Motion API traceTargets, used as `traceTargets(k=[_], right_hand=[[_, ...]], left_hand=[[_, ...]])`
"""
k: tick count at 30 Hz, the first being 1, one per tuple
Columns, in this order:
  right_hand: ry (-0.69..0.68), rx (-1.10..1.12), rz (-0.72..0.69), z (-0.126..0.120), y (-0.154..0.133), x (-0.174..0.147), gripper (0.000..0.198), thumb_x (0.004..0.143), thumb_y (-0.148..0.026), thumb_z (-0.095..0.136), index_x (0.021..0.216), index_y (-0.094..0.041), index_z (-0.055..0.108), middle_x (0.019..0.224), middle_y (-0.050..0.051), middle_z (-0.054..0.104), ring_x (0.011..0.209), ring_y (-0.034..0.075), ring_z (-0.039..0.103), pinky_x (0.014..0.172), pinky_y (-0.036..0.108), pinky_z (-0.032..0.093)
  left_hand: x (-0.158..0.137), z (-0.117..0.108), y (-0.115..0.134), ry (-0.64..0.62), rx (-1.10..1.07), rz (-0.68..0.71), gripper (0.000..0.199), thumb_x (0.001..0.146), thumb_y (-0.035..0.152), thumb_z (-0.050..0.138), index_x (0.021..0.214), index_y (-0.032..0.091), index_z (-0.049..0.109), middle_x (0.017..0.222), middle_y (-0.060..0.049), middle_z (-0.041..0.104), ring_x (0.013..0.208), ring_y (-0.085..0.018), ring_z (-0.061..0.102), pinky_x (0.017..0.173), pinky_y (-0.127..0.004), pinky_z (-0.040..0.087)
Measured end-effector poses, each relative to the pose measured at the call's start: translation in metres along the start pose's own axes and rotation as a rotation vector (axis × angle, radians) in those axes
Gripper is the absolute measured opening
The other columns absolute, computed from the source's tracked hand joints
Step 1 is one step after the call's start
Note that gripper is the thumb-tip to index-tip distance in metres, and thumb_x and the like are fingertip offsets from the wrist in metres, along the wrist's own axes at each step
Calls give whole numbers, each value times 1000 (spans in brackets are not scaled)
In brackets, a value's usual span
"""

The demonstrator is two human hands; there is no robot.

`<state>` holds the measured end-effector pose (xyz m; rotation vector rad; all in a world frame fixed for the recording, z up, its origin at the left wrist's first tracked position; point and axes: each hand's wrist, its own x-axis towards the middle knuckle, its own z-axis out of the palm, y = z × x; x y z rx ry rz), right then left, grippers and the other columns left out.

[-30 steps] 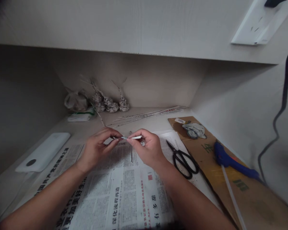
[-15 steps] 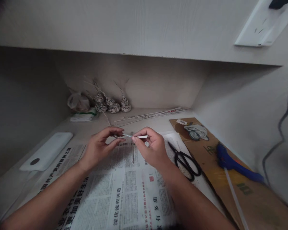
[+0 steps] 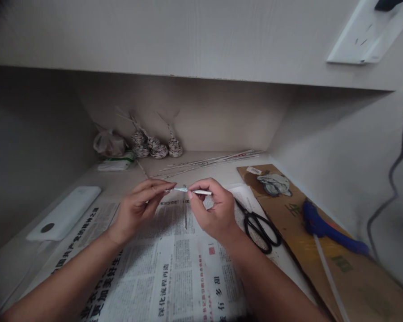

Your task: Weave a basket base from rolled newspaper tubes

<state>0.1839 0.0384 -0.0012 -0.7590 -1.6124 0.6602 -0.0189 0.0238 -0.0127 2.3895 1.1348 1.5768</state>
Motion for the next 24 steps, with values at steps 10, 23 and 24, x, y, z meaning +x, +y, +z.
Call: traceTargets(k=[10,23,24], right_hand=[[-34,-149,-58,16,-2,-10,15,79,-24,72,94,-23,69,87,1,72,75,14,64,71,29,52],[-68,-283,-400,5,-7,1,12,83,-12,64,89,-22,66,78,1,71,73,15,63,70,31,52],[-86,-278,-414,4,-7,2,12,84,-13,63,89,-23,66,79,1,71,73,15,64,70,31,52]], left_hand=[[-12,8,7,-29,308,156,52,87,2,55,135,22,52,122,-9,62,114,-18,58,97,-33,50],[-1,3,2,-159,9,-241,28,87,24,63,115,22,64,105,-6,72,93,-17,68,81,-31,55],[2,0,0,-192,-43,-242,24,86,27,65,110,22,66,103,-6,72,93,-18,68,82,-32,54]])
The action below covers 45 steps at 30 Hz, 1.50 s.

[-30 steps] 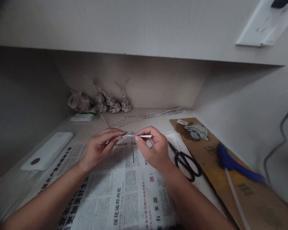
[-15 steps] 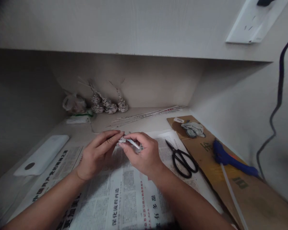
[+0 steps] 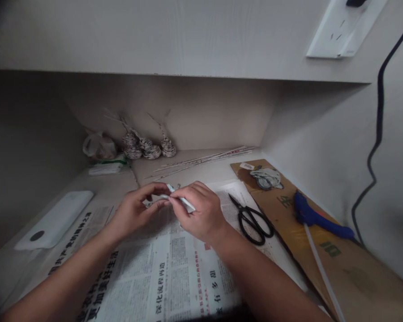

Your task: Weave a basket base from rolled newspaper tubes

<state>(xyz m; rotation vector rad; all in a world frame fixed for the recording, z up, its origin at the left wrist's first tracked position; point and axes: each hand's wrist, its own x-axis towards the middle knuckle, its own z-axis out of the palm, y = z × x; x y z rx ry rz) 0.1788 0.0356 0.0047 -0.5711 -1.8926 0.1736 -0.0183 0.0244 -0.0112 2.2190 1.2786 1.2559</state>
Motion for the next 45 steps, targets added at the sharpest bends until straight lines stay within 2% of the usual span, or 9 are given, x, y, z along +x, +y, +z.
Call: traceTargets(k=[3,5,7,11,16,23,31,45], right_hand=[[-68,35,-8,0,1,-1,12,85,-15,63,90,-25,66,79,0,72,73,15,64,71,31,53],[-112,54,11,0,1,-2,11,86,-17,63,90,-27,66,79,-1,72,73,15,64,71,32,53],[-125,77,43,1,0,-3,11,86,-19,64,91,-28,67,80,-1,72,74,15,65,73,33,53],[-87,94,141,1,-4,-3,12,83,-23,69,94,-28,67,85,-1,72,79,16,66,73,32,53],[-44,77,174,4,-6,-4,13,79,-25,73,91,-25,67,83,1,71,77,15,65,71,31,53],[-5,33,158,6,-8,-5,13,80,-21,72,91,-25,66,82,0,71,75,15,65,69,31,53],[-20,-18,146,6,-6,-6,8,82,-22,68,89,-24,66,80,1,70,75,16,64,69,32,52],[-32,-41,123,5,-7,-5,10,81,-16,66,88,-24,66,78,0,70,72,15,63,67,30,51]], left_hand=[[6,-9,0,-151,-187,64,14,86,30,65,94,23,73,92,-6,74,90,-18,68,83,-33,53],[8,-11,1,-231,-336,14,15,88,28,61,91,22,75,87,-6,74,80,-16,68,75,-30,54],[8,-11,1,-247,-441,-51,14,87,27,63,91,22,75,84,-5,74,75,-15,67,70,-28,54],[7,-7,-3,-188,-534,-89,13,83,28,69,93,24,76,90,-7,74,81,-17,68,74,-31,55],[7,-6,-5,-89,-490,-105,11,80,24,72,89,24,77,87,-6,74,79,-17,68,74,-32,55],[7,-4,-3,-23,-436,-73,8,80,22,72,86,23,76,84,-5,74,76,-15,68,73,-31,55],[6,-1,0,-6,-403,-50,6,81,23,70,85,22,75,83,-5,73,77,-15,67,74,-32,55],[5,0,7,26,-368,-43,8,83,27,69,85,21,74,83,-7,73,79,-17,68,76,-34,55]])
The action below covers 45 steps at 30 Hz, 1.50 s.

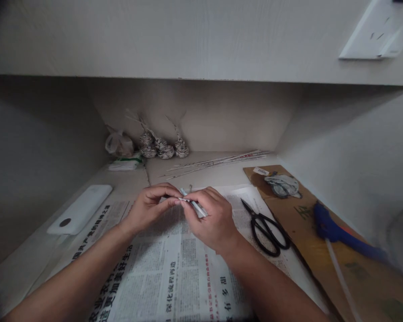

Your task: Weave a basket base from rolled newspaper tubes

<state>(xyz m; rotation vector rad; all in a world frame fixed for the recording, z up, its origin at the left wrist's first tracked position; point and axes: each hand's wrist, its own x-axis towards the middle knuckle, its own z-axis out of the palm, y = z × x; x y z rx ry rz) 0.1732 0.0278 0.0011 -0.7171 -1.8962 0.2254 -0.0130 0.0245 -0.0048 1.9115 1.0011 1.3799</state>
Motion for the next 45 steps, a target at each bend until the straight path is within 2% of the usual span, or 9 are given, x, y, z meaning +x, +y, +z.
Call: traceTargets(k=[10,16,20,27,34,45], right_hand=[[-34,42,2,-2,2,0,12,83,-16,64,91,-25,67,80,1,70,75,16,64,70,32,52],[44,148,192,0,4,-1,14,81,-21,68,95,-24,69,87,1,72,77,15,65,72,31,53],[30,270,272,0,3,-3,9,84,-21,65,92,-23,69,87,2,72,79,16,66,75,32,53],[52,312,289,0,0,-2,8,84,-19,65,90,-22,68,84,1,71,79,15,67,75,30,54],[64,354,330,4,-2,-3,12,82,-19,67,94,-23,66,90,1,73,85,16,70,80,29,55],[-19,250,323,8,3,-5,8,83,-22,65,91,-24,68,88,0,72,84,15,67,82,30,52]], left_hand=[[-1,0,-1,11,-13,-23,5,81,24,71,82,21,74,81,-5,73,76,-15,67,74,-31,54],[-1,-3,-4,107,-144,-126,6,78,24,74,81,19,73,76,-3,72,69,-12,64,65,-25,53],[-1,-4,-5,130,-194,-135,8,77,24,74,83,20,73,80,-3,73,72,-13,66,66,-25,55],[0,-7,0,182,-169,-145,12,76,27,75,78,17,69,71,-1,68,62,-10,59,58,-21,50],[1,-7,4,162,-150,-252,19,73,28,78,88,19,72,82,-2,70,73,-12,62,66,-21,49],[-1,-4,2,127,-109,-201,8,76,25,75,80,19,72,77,-1,68,73,-12,60,68,-23,46]])
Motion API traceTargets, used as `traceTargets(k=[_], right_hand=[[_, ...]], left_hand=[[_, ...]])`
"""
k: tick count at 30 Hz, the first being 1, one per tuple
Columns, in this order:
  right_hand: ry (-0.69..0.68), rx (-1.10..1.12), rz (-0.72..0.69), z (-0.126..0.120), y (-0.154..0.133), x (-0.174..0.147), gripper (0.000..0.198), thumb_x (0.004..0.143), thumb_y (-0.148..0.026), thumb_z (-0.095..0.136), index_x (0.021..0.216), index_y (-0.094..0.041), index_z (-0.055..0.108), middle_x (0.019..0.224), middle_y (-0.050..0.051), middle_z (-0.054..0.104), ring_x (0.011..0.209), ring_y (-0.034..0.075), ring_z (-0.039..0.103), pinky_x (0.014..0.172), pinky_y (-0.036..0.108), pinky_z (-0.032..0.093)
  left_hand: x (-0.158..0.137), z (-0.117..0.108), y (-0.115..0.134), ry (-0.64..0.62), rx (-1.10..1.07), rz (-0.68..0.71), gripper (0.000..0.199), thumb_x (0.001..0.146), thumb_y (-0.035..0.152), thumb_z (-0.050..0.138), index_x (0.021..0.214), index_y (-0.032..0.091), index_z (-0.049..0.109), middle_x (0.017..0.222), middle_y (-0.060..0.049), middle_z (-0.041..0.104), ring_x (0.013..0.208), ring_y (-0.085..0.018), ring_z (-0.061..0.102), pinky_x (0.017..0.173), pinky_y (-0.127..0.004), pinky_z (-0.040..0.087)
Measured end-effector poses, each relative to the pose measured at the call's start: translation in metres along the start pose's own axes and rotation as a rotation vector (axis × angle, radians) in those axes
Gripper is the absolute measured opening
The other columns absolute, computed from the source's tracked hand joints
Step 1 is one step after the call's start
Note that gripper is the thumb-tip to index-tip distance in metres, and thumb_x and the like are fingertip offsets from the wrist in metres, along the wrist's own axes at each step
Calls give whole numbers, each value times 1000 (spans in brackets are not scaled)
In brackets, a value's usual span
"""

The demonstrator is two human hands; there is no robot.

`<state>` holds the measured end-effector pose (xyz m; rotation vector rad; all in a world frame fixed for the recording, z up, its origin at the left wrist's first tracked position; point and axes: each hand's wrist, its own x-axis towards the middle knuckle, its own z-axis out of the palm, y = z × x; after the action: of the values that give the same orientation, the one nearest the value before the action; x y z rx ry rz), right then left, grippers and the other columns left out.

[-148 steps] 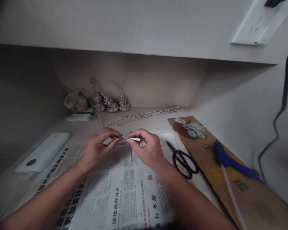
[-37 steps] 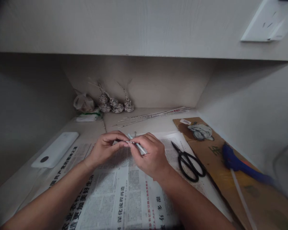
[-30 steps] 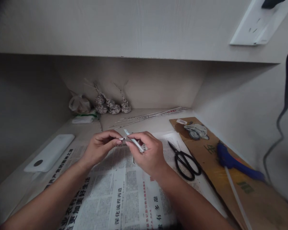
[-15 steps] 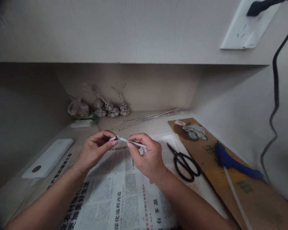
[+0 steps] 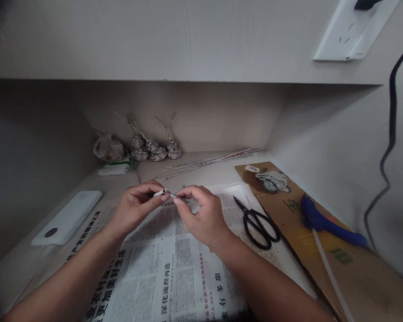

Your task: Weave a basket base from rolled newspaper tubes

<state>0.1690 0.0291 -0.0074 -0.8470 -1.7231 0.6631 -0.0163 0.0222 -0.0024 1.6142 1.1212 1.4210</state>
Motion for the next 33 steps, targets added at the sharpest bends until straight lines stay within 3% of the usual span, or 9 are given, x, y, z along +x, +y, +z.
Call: traceTargets(k=[8,15,20,24,28,33], right_hand=[[-22,9,71,-1,-3,1,5,84,-22,62,82,-22,66,76,-1,69,72,12,63,70,26,51],[7,-32,-6,1,-2,-2,7,83,-19,63,86,-23,67,82,-1,70,78,14,65,76,28,51],[-3,14,26,2,-4,-2,7,81,-20,64,86,-23,68,82,0,70,77,14,65,76,29,51],[-94,254,246,-2,-4,4,7,83,-28,65,82,-21,67,78,1,70,75,14,64,72,29,50],[-365,571,503,-8,2,11,20,84,-38,64,80,-19,68,70,1,67,66,12,61,66,28,47],[-474,717,619,-12,6,13,15,81,-35,68,81,-20,70,69,1,67,61,13,59,59,28,46]], left_hand=[[0,3,2,-47,33,-6,8,75,25,75,78,18,72,75,-1,67,70,-12,58,66,-24,44],[-1,5,5,-13,3,-47,9,74,24,76,77,18,70,74,0,65,69,-11,57,65,-23,44],[-2,4,4,-17,11,-47,9,75,25,75,78,18,69,74,0,65,69,-11,57,65,-23,44],[-1,2,2,-41,18,5,8,77,25,74,80,19,70,75,-1,66,71,-12,58,66,-25,44],[0,0,0,-108,36,86,5,79,22,73,82,20,71,77,-2,67,73,-13,60,69,-27,44],[0,-1,1,-130,28,104,4,78,21,73,82,21,72,78,-3,67,75,-14,61,71,-28,47]])
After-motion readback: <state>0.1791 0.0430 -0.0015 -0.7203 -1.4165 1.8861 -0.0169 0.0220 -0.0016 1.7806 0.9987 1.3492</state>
